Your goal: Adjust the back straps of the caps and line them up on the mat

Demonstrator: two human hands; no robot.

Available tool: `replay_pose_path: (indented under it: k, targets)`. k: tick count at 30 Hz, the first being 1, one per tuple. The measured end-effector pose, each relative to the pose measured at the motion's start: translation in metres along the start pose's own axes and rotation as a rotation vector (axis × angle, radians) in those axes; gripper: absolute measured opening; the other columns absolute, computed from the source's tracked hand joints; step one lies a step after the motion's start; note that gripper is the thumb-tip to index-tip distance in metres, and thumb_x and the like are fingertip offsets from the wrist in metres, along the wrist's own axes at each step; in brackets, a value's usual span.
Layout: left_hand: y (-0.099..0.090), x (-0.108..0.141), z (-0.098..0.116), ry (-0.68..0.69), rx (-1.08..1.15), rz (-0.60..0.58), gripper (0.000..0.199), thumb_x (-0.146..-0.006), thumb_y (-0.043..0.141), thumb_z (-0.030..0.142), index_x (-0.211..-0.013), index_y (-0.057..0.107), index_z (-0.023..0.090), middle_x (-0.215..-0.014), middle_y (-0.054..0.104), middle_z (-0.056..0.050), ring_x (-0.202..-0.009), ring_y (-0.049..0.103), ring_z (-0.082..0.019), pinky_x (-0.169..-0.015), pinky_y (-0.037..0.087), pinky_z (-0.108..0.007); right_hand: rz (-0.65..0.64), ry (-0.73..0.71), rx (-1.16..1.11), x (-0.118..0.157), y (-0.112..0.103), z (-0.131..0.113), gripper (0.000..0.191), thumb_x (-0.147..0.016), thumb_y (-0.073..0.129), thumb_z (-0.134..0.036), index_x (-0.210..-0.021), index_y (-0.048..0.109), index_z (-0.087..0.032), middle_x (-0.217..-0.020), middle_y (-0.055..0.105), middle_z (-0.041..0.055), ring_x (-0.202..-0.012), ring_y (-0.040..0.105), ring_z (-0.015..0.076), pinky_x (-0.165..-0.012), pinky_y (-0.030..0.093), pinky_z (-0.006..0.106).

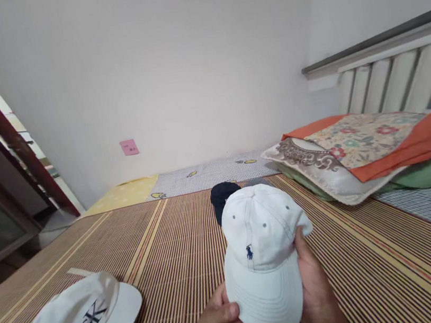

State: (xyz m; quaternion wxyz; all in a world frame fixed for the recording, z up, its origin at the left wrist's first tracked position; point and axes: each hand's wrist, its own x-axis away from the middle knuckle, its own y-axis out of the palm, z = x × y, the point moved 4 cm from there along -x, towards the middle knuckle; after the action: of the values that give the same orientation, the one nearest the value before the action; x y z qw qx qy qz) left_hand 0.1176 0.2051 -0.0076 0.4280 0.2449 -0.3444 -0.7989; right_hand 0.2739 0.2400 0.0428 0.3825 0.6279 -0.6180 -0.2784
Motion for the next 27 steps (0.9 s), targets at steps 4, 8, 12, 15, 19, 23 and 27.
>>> replay_pose_path:
  k: [4,8,12,15,19,23,27]
  targets:
    - [-0.011,0.006,0.020,0.098,-0.066,0.119,0.048,-0.071,0.092,0.025,-0.115,0.075,0.011,-0.099,0.080,-0.012,-0.065,0.071,-0.014,-0.055,0.058,-0.019,-0.007,-0.094,-0.015,-0.011,0.000,-0.003,0.067,-0.081,0.070,-0.076,-0.129,0.073,-0.029,-0.119,0.081,0.0105,-0.125,0.067,0.0373,-0.109,0.049,0.055]
    - [-0.028,0.015,0.055,0.225,-0.184,0.287,0.055,-0.077,0.088,0.022,-0.129,0.070,0.018,-0.114,0.077,-0.011,-0.079,0.072,-0.017,-0.061,0.059,-0.022,-0.043,-0.014,0.086,-0.027,-0.012,0.002,0.069,-0.088,0.063,-0.075,-0.128,0.072,-0.020,-0.124,0.077,0.0161,-0.123,0.067,0.0323,-0.106,0.050,0.047]
    - [-0.045,0.015,0.094,0.354,-0.218,0.424,0.074,-0.080,0.086,0.018,-0.147,0.056,0.028,-0.125,0.074,-0.009,-0.090,0.073,-0.018,-0.069,0.060,-0.023,0.007,-0.062,0.173,-0.037,-0.030,0.003,0.054,-0.096,0.060,-0.063,-0.117,0.075,-0.016,-0.108,0.080,0.0144,-0.103,0.073,0.0258,-0.092,0.056,0.037]
    - [-0.056,-0.002,0.120,0.439,-0.227,0.447,0.075,-0.082,0.083,0.012,-0.148,0.054,0.030,-0.130,0.074,-0.009,-0.092,0.073,-0.017,-0.071,0.060,-0.022,-0.006,-0.095,0.191,-0.039,-0.036,0.004,0.046,-0.092,0.070,-0.057,-0.112,0.076,-0.016,-0.096,0.080,0.0102,-0.091,0.072,0.0223,-0.084,0.058,0.032]
    - [-0.077,-0.043,0.153,0.494,-0.145,0.487,0.071,-0.080,0.078,0.000,-0.142,0.059,0.028,-0.121,0.077,-0.006,-0.081,0.073,-0.016,-0.068,0.060,-0.023,-0.041,-0.080,0.192,-0.038,-0.034,0.004,0.045,-0.082,0.085,-0.050,-0.109,0.077,-0.016,-0.090,0.079,0.0078,-0.083,0.071,0.0203,-0.076,0.059,0.029]
    - [-0.111,-0.085,0.174,0.495,-0.090,0.585,0.049,-0.089,0.062,-0.006,-0.129,0.066,0.021,-0.106,0.079,-0.004,-0.073,0.070,-0.011,-0.069,0.059,-0.021,0.013,-0.111,0.166,-0.038,-0.030,0.000,0.042,-0.076,0.089,-0.047,-0.103,0.078,-0.016,-0.084,0.077,0.0059,-0.078,0.070,0.0184,-0.072,0.059,0.026]
    - [-0.151,-0.109,0.174,0.423,-0.043,0.731,0.033,-0.095,0.057,-0.003,-0.121,0.066,0.016,-0.097,0.075,-0.002,-0.074,0.069,-0.011,-0.067,0.059,-0.022,0.047,-0.126,0.164,-0.040,-0.029,-0.004,0.043,-0.072,0.092,-0.045,-0.100,0.079,-0.016,-0.083,0.077,0.0055,-0.076,0.068,0.0186,-0.070,0.058,0.027]
